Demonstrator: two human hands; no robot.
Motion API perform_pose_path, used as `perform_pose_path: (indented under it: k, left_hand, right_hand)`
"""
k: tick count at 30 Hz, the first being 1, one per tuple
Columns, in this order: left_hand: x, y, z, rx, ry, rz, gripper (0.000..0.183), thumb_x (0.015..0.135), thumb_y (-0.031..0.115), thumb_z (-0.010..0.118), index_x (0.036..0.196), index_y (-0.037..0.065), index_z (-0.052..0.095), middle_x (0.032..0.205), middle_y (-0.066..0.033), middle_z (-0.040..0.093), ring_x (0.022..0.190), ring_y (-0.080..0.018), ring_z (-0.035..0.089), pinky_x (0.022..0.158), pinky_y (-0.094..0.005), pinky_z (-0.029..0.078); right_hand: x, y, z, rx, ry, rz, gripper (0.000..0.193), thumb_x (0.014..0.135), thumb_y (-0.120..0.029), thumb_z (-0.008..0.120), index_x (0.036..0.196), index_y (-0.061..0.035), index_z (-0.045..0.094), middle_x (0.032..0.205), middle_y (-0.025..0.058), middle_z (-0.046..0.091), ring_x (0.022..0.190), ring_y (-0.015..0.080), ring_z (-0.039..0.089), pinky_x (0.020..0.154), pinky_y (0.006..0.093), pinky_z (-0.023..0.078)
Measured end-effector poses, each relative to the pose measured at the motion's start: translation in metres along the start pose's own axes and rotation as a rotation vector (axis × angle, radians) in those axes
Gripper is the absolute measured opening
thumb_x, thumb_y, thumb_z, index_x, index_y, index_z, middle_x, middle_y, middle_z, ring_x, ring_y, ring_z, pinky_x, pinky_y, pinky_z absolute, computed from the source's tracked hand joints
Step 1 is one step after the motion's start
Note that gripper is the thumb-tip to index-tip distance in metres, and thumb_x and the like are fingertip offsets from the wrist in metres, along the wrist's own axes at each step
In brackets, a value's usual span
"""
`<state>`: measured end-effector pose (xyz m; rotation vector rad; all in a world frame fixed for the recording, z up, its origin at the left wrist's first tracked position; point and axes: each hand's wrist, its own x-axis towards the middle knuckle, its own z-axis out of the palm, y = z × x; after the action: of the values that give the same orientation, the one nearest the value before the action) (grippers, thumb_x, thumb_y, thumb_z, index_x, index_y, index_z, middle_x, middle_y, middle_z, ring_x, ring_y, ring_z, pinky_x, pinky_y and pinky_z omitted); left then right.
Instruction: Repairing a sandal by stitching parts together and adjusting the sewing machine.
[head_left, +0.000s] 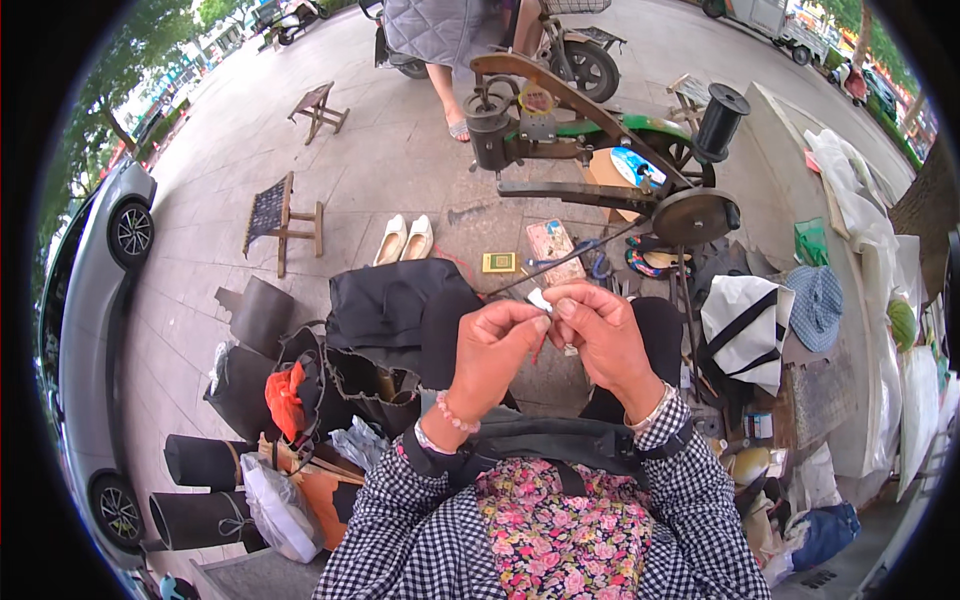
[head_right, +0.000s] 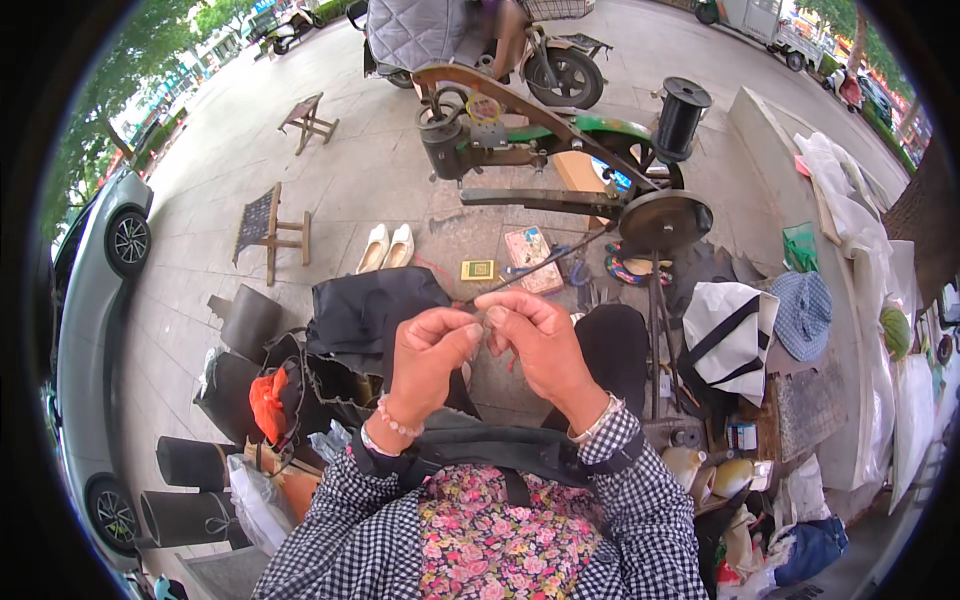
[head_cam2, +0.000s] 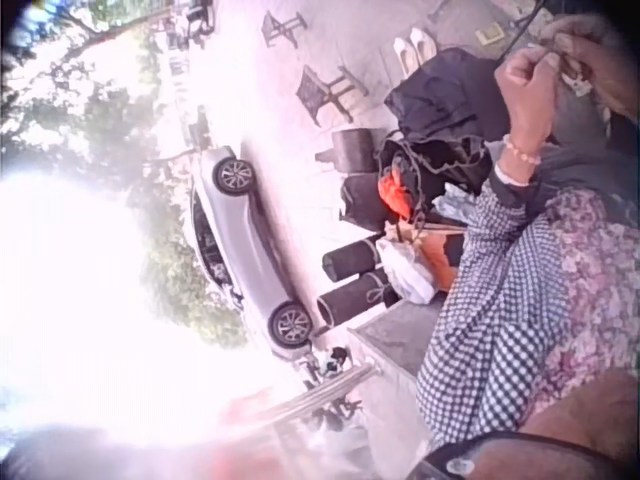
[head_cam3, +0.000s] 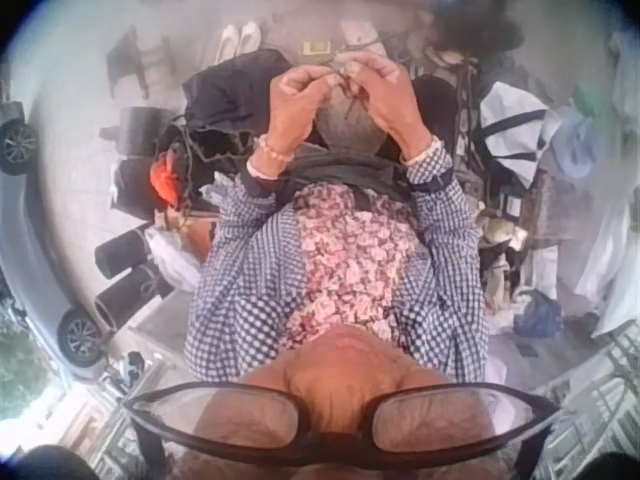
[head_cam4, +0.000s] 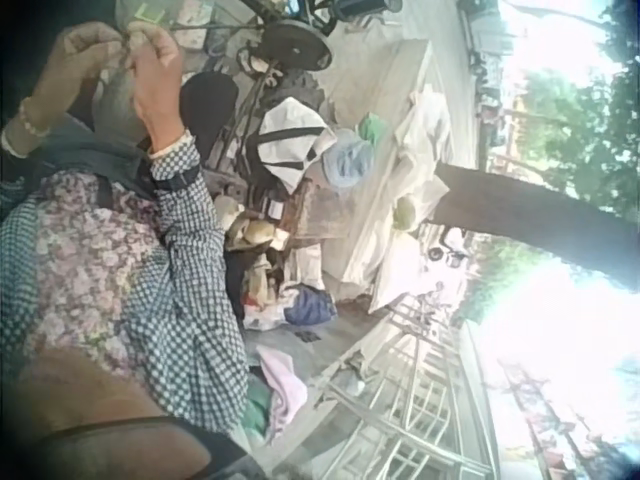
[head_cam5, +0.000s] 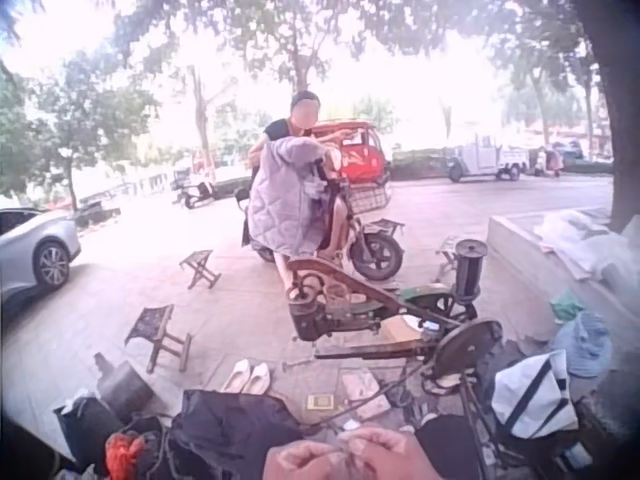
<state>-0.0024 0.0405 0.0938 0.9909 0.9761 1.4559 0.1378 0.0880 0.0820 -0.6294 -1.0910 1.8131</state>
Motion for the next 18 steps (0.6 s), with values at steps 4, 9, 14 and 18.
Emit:
perform_pose_path:
  k: [4,9,14,18]
  left_hand:
    - [0.001,-0.007,-0.001,-0.041,0.001,-0.048,0.008,0.08,0.001,0.057,0.084,-0.003,0.062,0.07,-0.0025,0.061,0.058,-0.0047,0.051,0.051,-0.0183,0.04]
    - [-0.001,-0.008,0.004,0.004,0.027,-0.074,0.008,0.079,0.003,0.059,0.084,-0.001,0.063,0.069,-0.0011,0.06,0.06,-0.0037,0.052,0.054,-0.0173,0.04]
    - [-0.002,-0.009,-0.001,0.176,-0.013,-0.001,0.007,0.079,0.003,0.06,0.083,-0.001,0.063,0.068,0.0013,0.059,0.06,-0.0028,0.051,0.054,-0.0168,0.04]
    - [0.01,0.006,-0.011,0.173,-0.097,0.079,0.006,0.079,0.004,0.06,0.081,0.0,0.063,0.066,0.0023,0.057,0.056,-0.0014,0.048,0.049,-0.0164,0.037]
  right_hand:
    - [0.001,0.001,0.001,0.095,0.04,0.025,0.015,0.083,-0.011,0.057,0.092,0.0,0.061,0.061,-0.0009,0.051,0.052,0.0067,0.047,0.045,0.0211,0.038]
    - [0.001,-0.003,0.003,0.074,0.179,0.021,0.009,0.08,-0.008,0.06,0.076,0.0003,0.058,0.057,-0.0001,0.05,0.046,0.0068,0.045,0.04,0.022,0.038]
    - [0.002,-0.001,0.003,-0.054,0.164,-0.095,0.019,0.077,-0.004,0.062,0.063,-0.0045,0.049,0.056,-0.0019,0.047,0.047,0.005,0.044,0.042,0.0211,0.038]
    - [0.012,-0.007,-0.004,-0.032,0.251,-0.116,0.02,0.078,-0.003,0.061,0.063,-0.0072,0.048,0.055,-0.0021,0.045,0.045,0.0062,0.04,0.043,0.0217,0.035]
